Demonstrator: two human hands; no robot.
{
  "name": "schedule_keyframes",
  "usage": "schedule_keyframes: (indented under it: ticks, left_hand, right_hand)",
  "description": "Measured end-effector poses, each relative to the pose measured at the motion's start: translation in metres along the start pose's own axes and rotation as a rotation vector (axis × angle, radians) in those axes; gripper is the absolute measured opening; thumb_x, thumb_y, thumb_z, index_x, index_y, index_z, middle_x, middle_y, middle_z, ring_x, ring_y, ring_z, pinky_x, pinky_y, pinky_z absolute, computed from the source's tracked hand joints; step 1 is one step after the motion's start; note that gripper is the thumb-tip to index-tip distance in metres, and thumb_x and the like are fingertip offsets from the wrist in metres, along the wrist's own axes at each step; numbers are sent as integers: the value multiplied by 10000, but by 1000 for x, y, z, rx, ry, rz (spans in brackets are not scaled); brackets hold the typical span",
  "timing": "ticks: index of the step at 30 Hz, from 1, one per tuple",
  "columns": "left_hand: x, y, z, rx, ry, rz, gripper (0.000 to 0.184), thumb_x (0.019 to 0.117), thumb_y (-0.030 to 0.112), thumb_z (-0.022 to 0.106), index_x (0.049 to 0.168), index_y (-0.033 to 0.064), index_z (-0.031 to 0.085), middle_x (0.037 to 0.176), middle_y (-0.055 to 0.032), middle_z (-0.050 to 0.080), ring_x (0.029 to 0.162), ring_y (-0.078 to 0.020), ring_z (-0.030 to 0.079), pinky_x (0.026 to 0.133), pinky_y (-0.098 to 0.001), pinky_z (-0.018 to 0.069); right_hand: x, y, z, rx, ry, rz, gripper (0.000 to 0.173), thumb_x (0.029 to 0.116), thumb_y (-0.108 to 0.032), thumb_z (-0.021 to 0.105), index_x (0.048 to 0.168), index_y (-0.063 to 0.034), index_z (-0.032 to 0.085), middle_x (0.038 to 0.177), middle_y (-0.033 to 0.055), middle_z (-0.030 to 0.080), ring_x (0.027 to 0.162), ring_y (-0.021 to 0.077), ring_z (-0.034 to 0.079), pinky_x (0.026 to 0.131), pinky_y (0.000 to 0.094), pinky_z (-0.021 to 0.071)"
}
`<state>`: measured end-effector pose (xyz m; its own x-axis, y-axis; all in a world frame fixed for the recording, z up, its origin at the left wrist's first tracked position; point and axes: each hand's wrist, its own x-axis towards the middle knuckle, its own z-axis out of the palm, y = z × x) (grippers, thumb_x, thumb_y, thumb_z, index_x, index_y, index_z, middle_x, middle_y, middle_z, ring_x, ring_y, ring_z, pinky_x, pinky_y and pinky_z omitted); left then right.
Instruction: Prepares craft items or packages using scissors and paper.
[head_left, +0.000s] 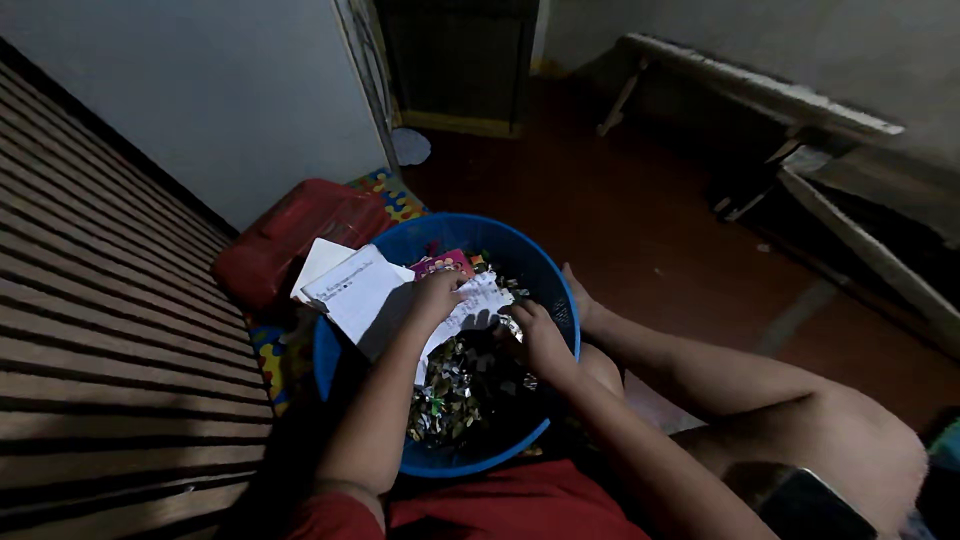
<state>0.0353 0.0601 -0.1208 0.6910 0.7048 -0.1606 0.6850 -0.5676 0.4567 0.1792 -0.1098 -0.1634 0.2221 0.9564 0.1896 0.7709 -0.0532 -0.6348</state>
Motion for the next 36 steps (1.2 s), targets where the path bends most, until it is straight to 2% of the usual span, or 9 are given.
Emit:
schedule_keyframes:
  ticks: [4,6,8,11,16,21,26,31,36]
  left_hand:
    - [-11,23,-4,-181,-132,238,275,934,132,747,1170,1,693,1126,-188,672,1008,-298,650,928,-484,530]
    - [-16,32,-3,-186,-226,283,245,935,63,707,1171,1,680,1206,-180,657,1080,-281,648,958,-457,532]
    - [-18,34,-3,-169,-285,286,253,949,38,673,1199,0,659,1240,-168,657,1132,-272,640,1004,-451,509]
    - [-17,29,-2,-212,-295,288,274,946,35,677,1210,-20,629,1215,-174,664,1139,-259,639,1019,-445,501]
    - [-18,29,0,-359,-215,253,350,994,278,687,1243,35,647,1079,-125,674,961,-203,644,904,-422,533]
    - [-21,38,3,-308,-190,269,241,1042,233,606,1088,14,697,1042,-116,686,949,-179,641,903,-398,522]
    - [-10,25,3,-280,-61,255,215,1049,183,591,1107,1,691,1108,-160,683,1046,-271,661,968,-497,521]
    - [-6,-21,-18,-146,174,44,251,1058,158,573,1182,-34,677,1221,-234,668,1139,-385,651,1018,-584,490]
    - [-7,-68,-28,176,388,-170,261,1031,307,616,1141,103,735,1142,-210,708,1046,-457,679,864,-719,508]
  right_hand:
    - [3,11,0,223,190,2,688,933,-377,719,1466,-6,494,1487,257,477,1318,386,525,1067,505,479]
    - [4,16,-2,305,212,30,705,952,-363,693,1506,-4,443,1457,239,514,1310,366,528,1084,505,457]
    - [2,15,-5,347,238,64,486,967,-305,682,1344,-7,615,1212,177,678,1144,306,621,1010,475,491]
    - [1,16,-6,432,185,104,229,976,-226,665,1051,-16,718,976,99,703,929,170,655,880,354,534]
    - [1,16,-4,555,187,83,214,981,-184,659,1083,1,691,972,78,688,862,73,649,829,250,550]
    - [0,16,0,358,233,-70,224,985,-208,645,1000,-3,734,947,107,704,928,178,658,886,348,538]
    - [-3,18,-1,335,350,-161,153,965,-144,661,949,-15,743,957,104,713,970,198,656,923,373,522]
    - [-4,14,-8,495,360,42,143,970,-113,647,977,14,711,918,67,680,834,61,639,800,235,550]
    - [1,19,-10,728,466,195,100,987,-77,622,975,14,663,844,43,687,753,81,653,736,273,566]
